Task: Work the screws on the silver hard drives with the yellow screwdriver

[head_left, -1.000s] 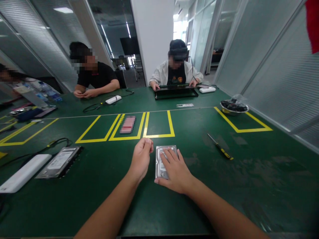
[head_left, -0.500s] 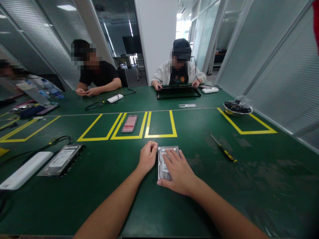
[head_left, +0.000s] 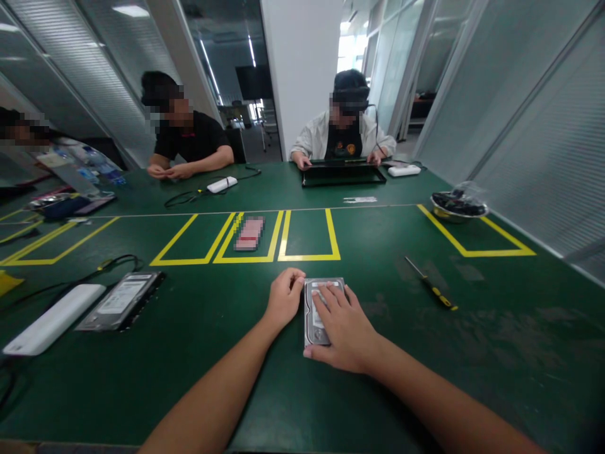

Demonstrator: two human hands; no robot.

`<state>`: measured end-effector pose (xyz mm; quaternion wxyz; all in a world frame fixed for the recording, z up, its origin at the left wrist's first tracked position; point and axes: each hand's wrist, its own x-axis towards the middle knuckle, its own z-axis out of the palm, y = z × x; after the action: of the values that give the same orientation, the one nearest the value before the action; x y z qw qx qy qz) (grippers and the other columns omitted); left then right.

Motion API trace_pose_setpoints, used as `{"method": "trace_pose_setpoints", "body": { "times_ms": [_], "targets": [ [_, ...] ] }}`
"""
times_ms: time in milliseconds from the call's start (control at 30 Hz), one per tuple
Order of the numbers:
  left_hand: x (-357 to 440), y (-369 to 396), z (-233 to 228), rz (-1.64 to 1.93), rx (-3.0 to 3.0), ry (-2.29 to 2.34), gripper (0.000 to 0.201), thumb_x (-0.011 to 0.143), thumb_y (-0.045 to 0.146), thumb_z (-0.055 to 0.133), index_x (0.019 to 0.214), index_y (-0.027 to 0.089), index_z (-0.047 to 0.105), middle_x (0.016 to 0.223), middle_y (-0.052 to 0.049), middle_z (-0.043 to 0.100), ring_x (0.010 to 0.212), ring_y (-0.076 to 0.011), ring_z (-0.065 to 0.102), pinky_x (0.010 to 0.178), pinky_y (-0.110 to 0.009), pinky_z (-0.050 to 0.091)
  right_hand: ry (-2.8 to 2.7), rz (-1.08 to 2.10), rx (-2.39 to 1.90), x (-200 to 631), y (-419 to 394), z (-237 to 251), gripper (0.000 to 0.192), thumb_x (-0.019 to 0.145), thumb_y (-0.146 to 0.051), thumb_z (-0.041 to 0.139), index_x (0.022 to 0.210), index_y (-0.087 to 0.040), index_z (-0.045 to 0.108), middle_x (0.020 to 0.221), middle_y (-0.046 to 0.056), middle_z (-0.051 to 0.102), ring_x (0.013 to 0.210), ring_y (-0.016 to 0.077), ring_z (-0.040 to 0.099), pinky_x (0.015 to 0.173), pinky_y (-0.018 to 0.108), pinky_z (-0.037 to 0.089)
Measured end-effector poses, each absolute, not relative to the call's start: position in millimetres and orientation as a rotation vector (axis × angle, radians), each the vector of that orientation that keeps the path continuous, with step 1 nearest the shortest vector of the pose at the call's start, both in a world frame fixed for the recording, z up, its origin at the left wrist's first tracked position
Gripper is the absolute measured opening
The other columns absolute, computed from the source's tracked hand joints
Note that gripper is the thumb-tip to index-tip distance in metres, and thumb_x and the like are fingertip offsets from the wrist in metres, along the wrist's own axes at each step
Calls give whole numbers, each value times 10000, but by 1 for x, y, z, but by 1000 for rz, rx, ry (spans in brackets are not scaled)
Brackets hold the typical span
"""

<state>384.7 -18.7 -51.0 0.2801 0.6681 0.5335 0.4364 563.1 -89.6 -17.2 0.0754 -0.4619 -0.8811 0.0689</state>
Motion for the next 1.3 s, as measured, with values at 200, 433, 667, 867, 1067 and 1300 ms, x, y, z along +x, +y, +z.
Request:
{"method": "trace_pose_setpoints", "body": {
  "times_ms": [200,433,667,867,1067,1300],
  "targets": [
    [384,-19,-47,1190,1748,1416,168,902,286,510,849,168,617,793,-17,653,746,-153,601,710,-255,455,-2588,214,-1392,564,-95,-25,1048,779,-816,420,1511,-75,299,1576,223,247,1457,406,173,1172,606,51],
    [382,-17,-51,1175,1768,1416,147,900,257,508,909,169,625,886,-42,676,811,-165,620,742,-269,470,-2538,266,-1376,566,-96,-28,1014,773,-783,486,1499,-91,334,1578,213,249,1468,387,160,1181,599,52],
    [380,-14,-55,1164,1825,1430,148,896,223,502,913,168,638,902,-49,679,845,-176,626,778,-291,476,-2593,310,-1251,578,-97,-29,873,828,-620,557,1497,-103,336,1596,201,202,1483,379,102,1177,615,53],
    [377,-11,-54,1128,1862,1375,164,898,217,498,927,168,652,913,-45,680,846,-172,624,787,-289,471,-2590,270,-1199,579,-98,-34,828,841,-542,567,1496,-94,333,1593,208,203,1484,381,80,1172,628,41],
    [376,-9,-53,1110,1860,1353,175,909,247,493,919,167,648,906,-47,688,838,-171,628,762,-275,478,-2569,285,-1221,577,-100,-31,815,836,-529,583,1486,-91,358,1573,217,257,1477,388,124,1170,636,87],
    [376,-9,-54,1137,1783,1311,174,895,283,527,974,164,627,848,-38,667,754,-153,619,702,-255,479,-2560,322,-1199,576,-103,-29,829,811,-539,628,1462,-80,398,1556,219,299,1470,391,163,1168,637,121]
  ]
}}
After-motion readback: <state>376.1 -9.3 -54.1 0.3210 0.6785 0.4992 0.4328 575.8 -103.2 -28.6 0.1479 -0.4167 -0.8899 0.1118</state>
